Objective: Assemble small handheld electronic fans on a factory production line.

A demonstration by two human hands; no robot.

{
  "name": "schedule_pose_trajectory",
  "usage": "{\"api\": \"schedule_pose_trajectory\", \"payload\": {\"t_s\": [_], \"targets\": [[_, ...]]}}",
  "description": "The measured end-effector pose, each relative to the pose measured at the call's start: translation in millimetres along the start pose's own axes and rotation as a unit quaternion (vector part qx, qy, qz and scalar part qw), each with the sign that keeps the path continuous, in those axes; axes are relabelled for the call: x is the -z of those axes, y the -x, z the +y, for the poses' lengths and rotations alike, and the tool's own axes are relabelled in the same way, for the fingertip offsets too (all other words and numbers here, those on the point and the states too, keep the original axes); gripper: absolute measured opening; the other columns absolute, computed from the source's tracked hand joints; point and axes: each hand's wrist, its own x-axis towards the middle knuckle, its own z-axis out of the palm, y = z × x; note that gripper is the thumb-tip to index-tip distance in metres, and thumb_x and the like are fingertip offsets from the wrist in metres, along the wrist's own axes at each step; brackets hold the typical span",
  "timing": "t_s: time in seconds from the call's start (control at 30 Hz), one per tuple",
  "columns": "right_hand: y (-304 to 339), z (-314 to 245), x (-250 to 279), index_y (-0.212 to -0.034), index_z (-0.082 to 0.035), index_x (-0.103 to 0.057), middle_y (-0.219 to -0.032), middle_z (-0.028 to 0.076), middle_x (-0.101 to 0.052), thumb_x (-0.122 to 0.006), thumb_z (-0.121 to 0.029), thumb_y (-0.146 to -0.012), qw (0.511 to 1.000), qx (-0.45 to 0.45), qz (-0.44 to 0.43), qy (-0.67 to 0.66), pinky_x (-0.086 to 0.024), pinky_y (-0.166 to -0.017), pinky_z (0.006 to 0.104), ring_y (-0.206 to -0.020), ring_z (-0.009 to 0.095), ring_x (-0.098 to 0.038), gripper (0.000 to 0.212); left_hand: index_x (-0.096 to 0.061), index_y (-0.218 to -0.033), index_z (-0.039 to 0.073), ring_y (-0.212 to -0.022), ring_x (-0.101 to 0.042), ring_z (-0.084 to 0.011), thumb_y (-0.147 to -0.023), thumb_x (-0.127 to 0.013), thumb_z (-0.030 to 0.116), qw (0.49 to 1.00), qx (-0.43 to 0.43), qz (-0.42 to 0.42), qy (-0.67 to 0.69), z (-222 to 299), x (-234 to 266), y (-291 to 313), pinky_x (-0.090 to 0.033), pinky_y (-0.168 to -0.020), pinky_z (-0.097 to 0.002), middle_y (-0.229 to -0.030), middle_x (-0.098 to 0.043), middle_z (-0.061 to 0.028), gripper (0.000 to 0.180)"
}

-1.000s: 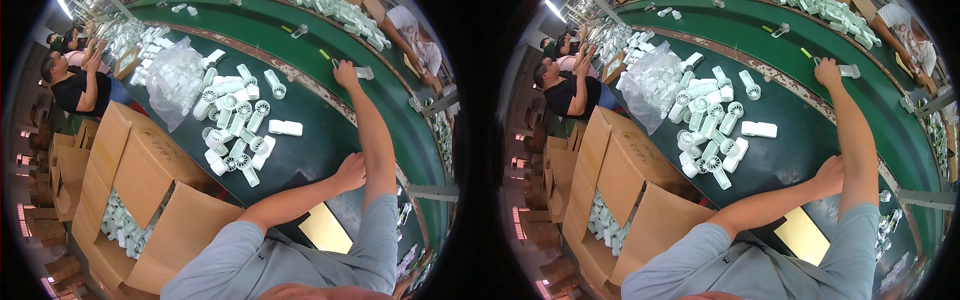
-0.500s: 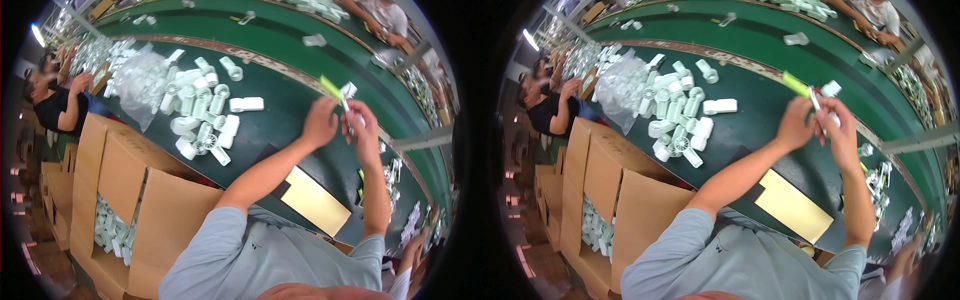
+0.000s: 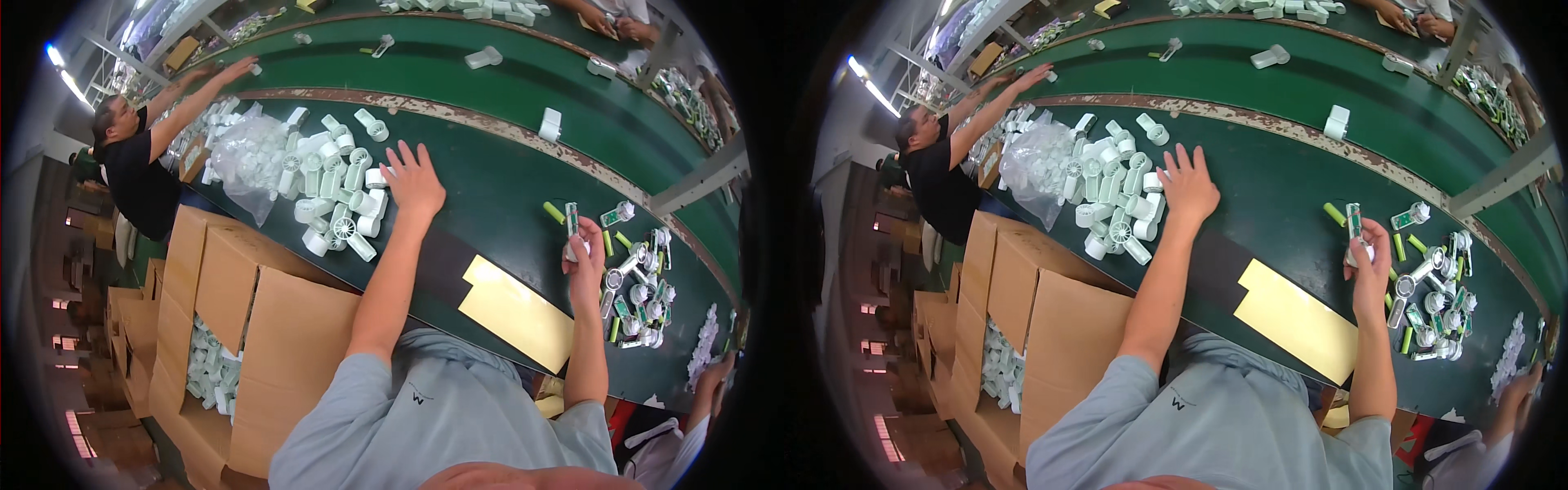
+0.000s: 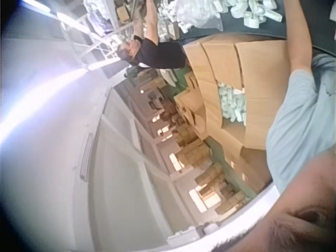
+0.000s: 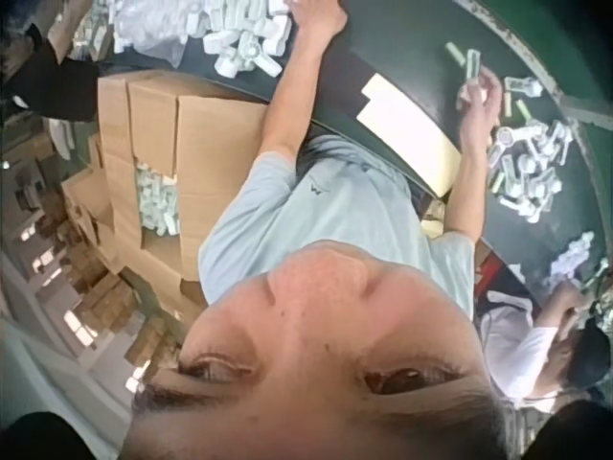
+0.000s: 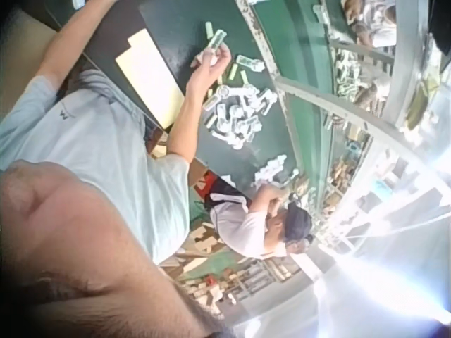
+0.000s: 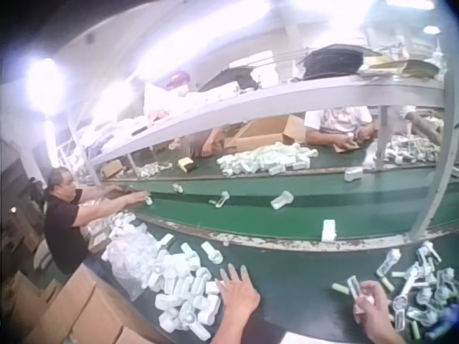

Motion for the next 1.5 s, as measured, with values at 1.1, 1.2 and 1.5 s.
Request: {"api": "schedule_pose_trajectory", "payload": {"t_s": [1.1, 1.2, 1.5], "targets": [[8.3, 7.0, 33.7, -0.143, -0.004, -0.04, -0.125, 0.013, -0.058, -0.061, -0.006, -0.089, 0.984, 0.164, 0.051, -0.046, -0.047, -0.08, 0.0245, -0.095, 0.012, -0.055, 0.058, -0.045, -0.116, 0.008, -0.07, -0.058, -0.0082, -0.087, -0.077, 0.018, 0.597, -0.113, -0.251, 0.753, 148.0, -33.1, -0.2, -0.043, -0.049, -0.0225, -0.093, -0.065, -0.0064, 0.045], [5.7, -1.2, 14.6, -0.139, -0.005, -0.043, -0.125, 0.019, -0.061, -0.063, -0.005, -0.088, 0.981, 0.184, 0.024, -0.054, -0.049, -0.089, 0.0303, -0.103, 0.018, -0.059, 0.055, -0.038, -0.129, 0.008, -0.056, -0.057, -0.0124, -0.088, -0.072, 0.008, 0.546, -0.092, -0.325, 0.767, 138.0, -23.1, 3.7, -0.049, -0.045, -0.0273, -0.088, -0.063, -0.0094, 0.053], [2.1, 7.5, 12.3, -0.134, -0.001, -0.038, -0.131, 0.027, -0.055, -0.062, -0.008, -0.093, 0.971, 0.233, -0.025, -0.048, -0.051, -0.097, 0.0406, -0.106, 0.027, -0.064, 0.048, -0.058, -0.09, 0.001, -0.058, -0.062, -0.0135, -0.096, -0.065, 0.033, 0.553, -0.029, -0.434, 0.711, 138.6, -20.2, 14.1, -0.045, -0.046, -0.0243, -0.079, -0.066, -0.0104, 0.034]]}}
